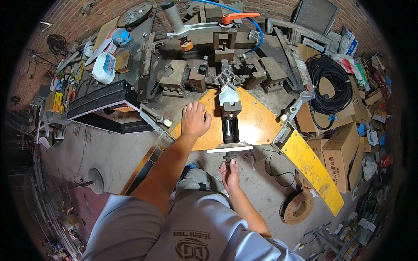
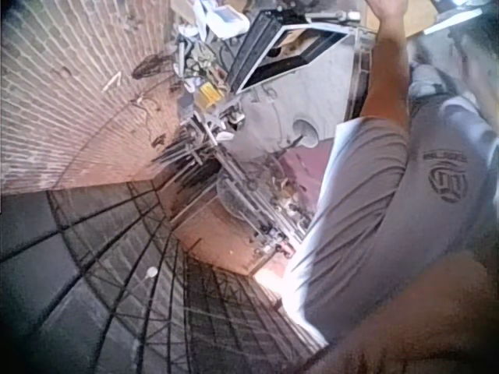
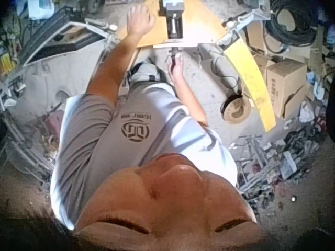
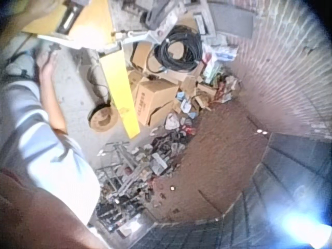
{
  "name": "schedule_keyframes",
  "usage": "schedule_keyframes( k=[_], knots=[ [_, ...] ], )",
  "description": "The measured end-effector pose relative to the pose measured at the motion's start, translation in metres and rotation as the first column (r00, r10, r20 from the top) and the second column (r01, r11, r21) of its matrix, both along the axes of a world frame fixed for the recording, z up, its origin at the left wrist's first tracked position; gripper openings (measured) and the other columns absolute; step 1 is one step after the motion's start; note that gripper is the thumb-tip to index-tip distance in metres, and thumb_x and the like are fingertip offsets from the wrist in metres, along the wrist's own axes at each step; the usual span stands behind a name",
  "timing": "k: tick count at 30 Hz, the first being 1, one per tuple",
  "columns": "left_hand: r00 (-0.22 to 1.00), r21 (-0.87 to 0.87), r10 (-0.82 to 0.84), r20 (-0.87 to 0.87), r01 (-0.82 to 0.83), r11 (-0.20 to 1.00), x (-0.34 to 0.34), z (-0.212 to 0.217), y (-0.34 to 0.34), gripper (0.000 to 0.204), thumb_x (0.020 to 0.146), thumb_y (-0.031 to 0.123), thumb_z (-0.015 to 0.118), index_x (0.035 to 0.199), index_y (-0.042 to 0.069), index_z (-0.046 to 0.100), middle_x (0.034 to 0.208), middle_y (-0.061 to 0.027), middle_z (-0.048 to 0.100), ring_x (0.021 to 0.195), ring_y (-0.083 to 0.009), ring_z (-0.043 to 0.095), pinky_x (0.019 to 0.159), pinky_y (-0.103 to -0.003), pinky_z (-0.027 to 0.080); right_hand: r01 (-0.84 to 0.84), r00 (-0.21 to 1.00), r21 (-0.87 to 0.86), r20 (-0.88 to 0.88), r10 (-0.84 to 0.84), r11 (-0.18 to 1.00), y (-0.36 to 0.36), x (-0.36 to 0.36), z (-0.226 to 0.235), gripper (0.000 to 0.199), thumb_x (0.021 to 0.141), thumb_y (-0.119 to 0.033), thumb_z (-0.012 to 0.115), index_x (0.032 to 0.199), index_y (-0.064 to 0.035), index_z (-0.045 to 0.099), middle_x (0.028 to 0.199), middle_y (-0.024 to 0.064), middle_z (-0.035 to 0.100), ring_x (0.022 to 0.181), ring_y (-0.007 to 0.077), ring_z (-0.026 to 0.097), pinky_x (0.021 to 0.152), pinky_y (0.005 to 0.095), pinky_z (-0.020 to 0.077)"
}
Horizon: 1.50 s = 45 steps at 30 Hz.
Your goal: The person operates a manual metal cutting machine in a workshop, repeatedly feeding small metal pieces into the cutter and removing the cut parts. The person handles the metal pieces by hand and adjusts the machine components during the process.
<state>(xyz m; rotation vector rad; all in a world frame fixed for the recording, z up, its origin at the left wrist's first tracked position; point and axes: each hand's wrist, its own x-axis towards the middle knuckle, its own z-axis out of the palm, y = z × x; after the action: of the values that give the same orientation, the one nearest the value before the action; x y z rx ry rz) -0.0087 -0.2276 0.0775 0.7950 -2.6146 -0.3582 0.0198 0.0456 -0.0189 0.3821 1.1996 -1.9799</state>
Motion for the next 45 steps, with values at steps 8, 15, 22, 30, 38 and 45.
schedule_keyframes(
  k=[8, 15, 22, 30, 38, 45],
  knots=[
    [1.000, -0.017, 0.004, 0.005, -0.004, 1.000, -0.001, 0.001, 0.000, 0.021, 0.083, 0.023, 0.063, 0.093, 0.007, 0.054, 0.097, -0.0132, 0.053, 0.098, -0.0338, 0.051, 0.087, -0.047, 0.042, 0.082, 0.948, -0.463, 0.310, 0.075, 0.882, 0.006, -0.005, -0.010, 0.040, 0.106, -0.047, 0.047, 0.111, -0.0079, 0.051, 0.088, 0.0097, 0.061, 0.078, 0.0209, 0.057, 0.077, 0.0345, 0.0488],
    [1.000, -0.008, 0.003, -0.002, -0.003, 1.000, -0.001, 0.001, 0.000, 0.021, 0.083, 0.024, 0.062, 0.093, 0.007, 0.054, 0.097, -0.0130, 0.053, 0.097, -0.0337, 0.051, 0.086, -0.047, 0.041, 0.226, 0.895, -0.240, 0.435, -0.104, 0.944, 0.001, -0.005, 0.003, 0.037, 0.105, -0.044, 0.051, 0.109, -0.0070, 0.052, 0.088, 0.0111, 0.062, 0.078, 0.0228, 0.057, 0.076, 0.0361, 0.0477],
    [1.000, -0.025, 0.004, 0.004, -0.004, 1.000, 0.000, 0.000, 0.000, 0.020, 0.083, 0.023, 0.062, 0.092, 0.007, 0.054, 0.096, -0.0129, 0.053, 0.096, -0.0336, 0.051, 0.086, -0.047, 0.041, 0.033, 0.898, 0.338, -0.424, 0.120, 0.941, 0.004, 0.001, 0.000, 0.036, 0.103, -0.032, 0.061, 0.120, -0.0060, 0.044, 0.096, 0.0109, 0.063, 0.082, 0.0168, 0.061, 0.079, 0.0304, 0.0507],
    [1.000, -0.037, 0.004, -0.001, -0.004, 0.999, -0.001, 0.000, 0.001, 0.019, 0.082, 0.022, 0.062, 0.091, 0.008, 0.054, 0.096, -0.0124, 0.053, 0.095, -0.0332, 0.051, 0.085, -0.047, 0.042, -0.033, 0.958, 0.200, -0.272, 0.088, 0.979, 0.005, -0.004, -0.009, 0.030, 0.107, -0.035, 0.051, 0.117, -0.0075, 0.048, 0.090, 0.0128, 0.066, 0.078, 0.0181, 0.063, 0.079, 0.0326, 0.0526],
    [1.000, -0.046, -0.002, -0.015, 0.001, 0.999, -0.002, -0.002, 0.000, 0.018, 0.082, 0.022, 0.063, 0.090, 0.008, 0.054, 0.095, -0.0125, 0.053, 0.095, -0.0332, 0.051, 0.085, -0.047, 0.042, 0.061, 0.994, -0.205, 0.106, -0.040, 0.977, 0.006, -0.003, -0.013, 0.049, 0.108, -0.048, 0.039, 0.112, -0.0017, 0.056, 0.096, 0.0149, 0.065, 0.087, 0.0248, 0.062, 0.082, 0.0358, 0.0507],
    [1.000, -0.053, 0.003, -0.026, -0.005, 0.999, -0.002, -0.002, 0.001, 0.018, 0.082, 0.021, 0.063, 0.090, 0.008, 0.055, 0.095, -0.0122, 0.053, 0.095, -0.0331, 0.051, 0.085, -0.047, 0.041, 0.066, 0.938, -0.391, 0.337, 0.076, 0.918, 0.014, -0.014, -0.014, 0.049, 0.108, -0.048, 0.039, 0.114, -0.0023, 0.056, 0.095, 0.0154, 0.066, 0.088, 0.0260, 0.064, 0.084, 0.0354, 0.0513]
  ],
)
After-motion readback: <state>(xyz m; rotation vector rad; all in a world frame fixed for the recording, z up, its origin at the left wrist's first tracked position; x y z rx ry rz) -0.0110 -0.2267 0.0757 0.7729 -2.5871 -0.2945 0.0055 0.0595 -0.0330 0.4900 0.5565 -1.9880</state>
